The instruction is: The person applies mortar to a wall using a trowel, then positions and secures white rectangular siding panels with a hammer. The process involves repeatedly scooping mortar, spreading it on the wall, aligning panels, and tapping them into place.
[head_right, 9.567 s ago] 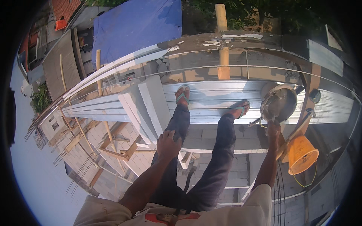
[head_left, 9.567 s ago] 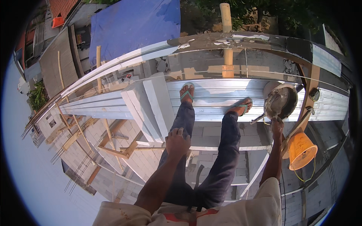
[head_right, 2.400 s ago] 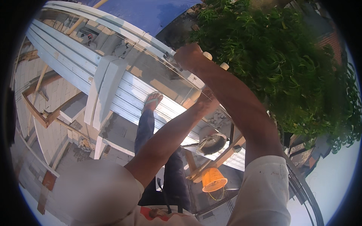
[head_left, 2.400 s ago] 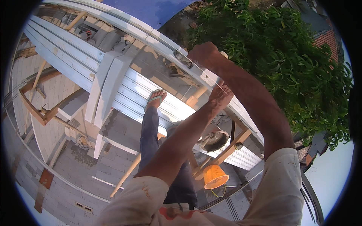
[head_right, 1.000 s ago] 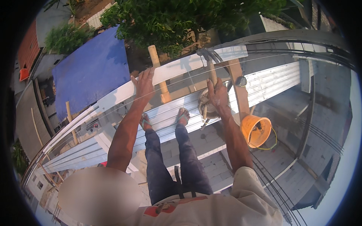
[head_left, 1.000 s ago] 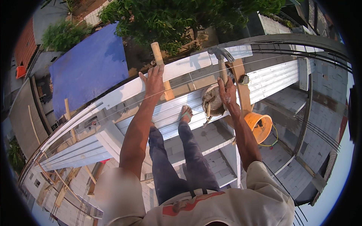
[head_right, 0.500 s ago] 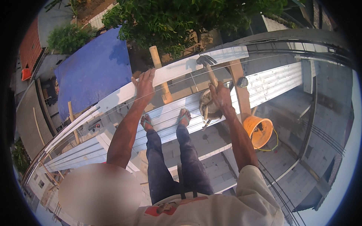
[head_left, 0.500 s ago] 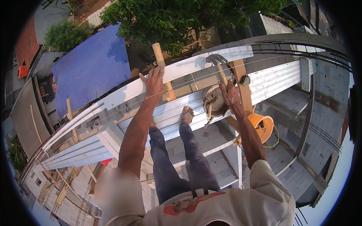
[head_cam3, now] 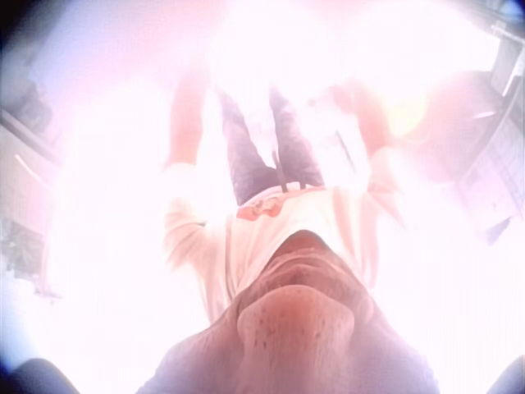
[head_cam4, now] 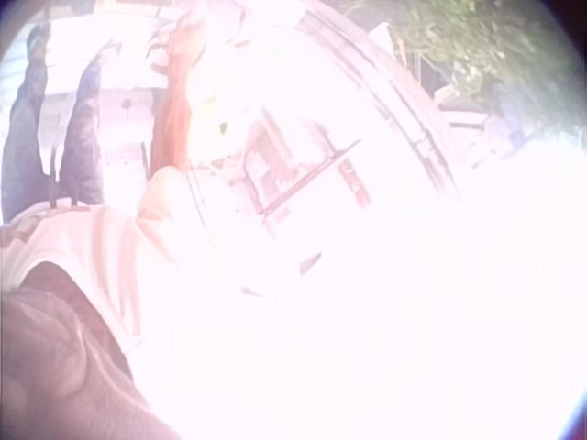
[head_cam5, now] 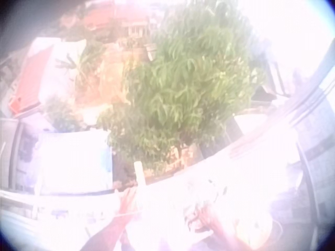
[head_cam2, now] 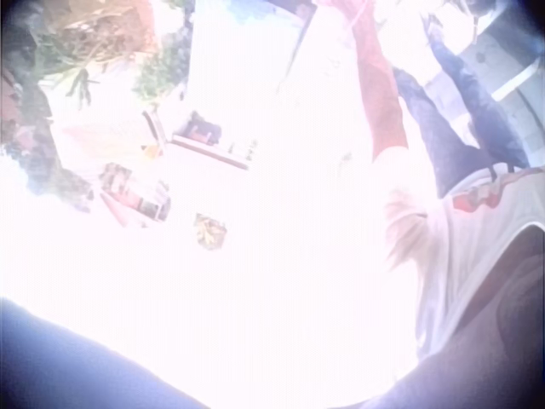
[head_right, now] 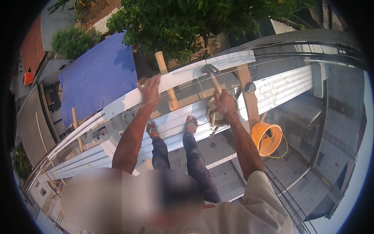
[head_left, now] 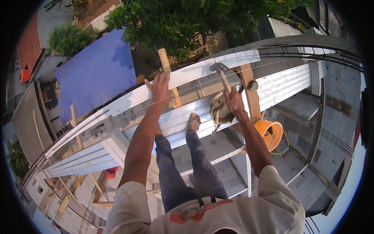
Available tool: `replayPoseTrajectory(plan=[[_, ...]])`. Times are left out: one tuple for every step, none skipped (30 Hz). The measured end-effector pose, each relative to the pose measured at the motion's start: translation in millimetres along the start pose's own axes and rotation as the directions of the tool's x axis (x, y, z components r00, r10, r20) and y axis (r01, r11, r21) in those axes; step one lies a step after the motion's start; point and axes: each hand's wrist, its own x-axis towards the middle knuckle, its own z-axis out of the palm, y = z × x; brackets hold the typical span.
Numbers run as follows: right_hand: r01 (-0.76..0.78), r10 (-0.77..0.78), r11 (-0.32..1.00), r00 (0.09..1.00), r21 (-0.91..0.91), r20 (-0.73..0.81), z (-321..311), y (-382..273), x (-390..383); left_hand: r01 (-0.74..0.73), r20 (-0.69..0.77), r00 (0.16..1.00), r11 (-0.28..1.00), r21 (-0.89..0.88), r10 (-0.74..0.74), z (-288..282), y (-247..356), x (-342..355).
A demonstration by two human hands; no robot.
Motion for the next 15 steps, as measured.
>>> replayPoseTrajectory(plan=[[-0.022, 0.022, 0.999, 1.0, 0.034, 0.017, -3.6, -2.3, -3.5, 0.002, -0.001, 1.0, 1.0, -0.003, -0.002, 1.4, -1.5, -0.6], [0.011, -0.008, 0.996, 0.999, 0.085, -0.033, -3.1, -6.9, -4.6, 0.003, -0.009, 1.0, 1.0, 0.005, -0.003, 0.1, -2.2, 2.6], [0.036, -0.026, 0.99, 0.997, 0.134, -0.073, -0.3, -8.9, -12.5, 0.005, -0.004, 1.0, 1.0, 0.012, -0.005, 0.4, -2.4, -0.5], [0.063, -0.042, 0.981, 0.993, 0.181, -0.115, 2.6, -12.6, -16.4, 0.007, 0.001, 1.0, 1.0, 0.02, -0.007, 0.5, -3.1, -1.2], [0.056, -0.033, 0.976, 0.993, 0.21, -0.111, 0.9, -22.2, -21.3, 0.0, -0.004, 1.0, 1.0, 0.021, 0.0, 1.3, -3.1, -2.0], [0.077, -0.065, 0.986, 0.994, 0.146, -0.088, 2.3, -21.8, -20.3, -0.007, -0.01, 1.0, 1.0, 0.022, 0.007, 1.3, -4.2, -2.8], [0.1, -0.095, 0.992, 0.994, 0.082, -0.062, 4.9, -20.5, -16.2, -0.015, -0.015, 1.0, 1.0, 0.024, 0.015, 1.2, -5.6, -3.7], [0.128, -0.127, 0.992, 0.991, 0.017, -0.042, 6.7, -18.1, -10.3, -0.015, -0.016, 1.0, 0.999, 0.029, 0.015, 1.8, -6.2, -1.1], [0.174, -0.174, 0.985, 0.98, -0.007, -0.098, 10.5, -14.8, -13.4, -0.016, -0.016, 1.0, 0.999, 0.035, 0.016, 2.2, -6.7, -0.3], [0.166, -0.161, 0.985, 0.98, 0.035, -0.114, 13.8, -11.6, -15.5, -0.019, -0.016, 1.0, 0.999, 0.041, 0.019, 2.3, -7.2, 0.8], [0.148, -0.137, 0.986, 0.982, 0.082, -0.128, 16.4, -15.7, -22.5, -0.02, -0.01, 1.0, 0.999, 0.031, 0.02, 1.8, -5.8, 1.1], [0.128, -0.109, 0.983, 0.984, 0.129, -0.143, 18.8, -18.0, -27.5, -0.024, -0.002, 1.0, 0.999, 0.022, 0.024, 1.2, -3.9, 1.8], [0.092, -0.086, 0.994, 0.992, 0.061, -0.093, 27.5, -12.1, -22.2, -0.031, 0.006, 1.0, 0.999, 0.014, 0.031, 0.3, -1.5, 2.1], [0.104, -0.1, 0.992, 0.993, 0.073, -0.057, 27.8, -11.6, -23.9, -0.013, 0.026, 1.0, 1.0, 0.023, 0.012, 0.4, -2.4, -1.2], [0.111, -0.108, 0.99, 0.993, 0.087, -0.036, 26.7, -13.6, -25.4, -0.011, 0.042, 0.999, 0.999, 0.033, 0.01, -2.3, -5.2, -0.4]])
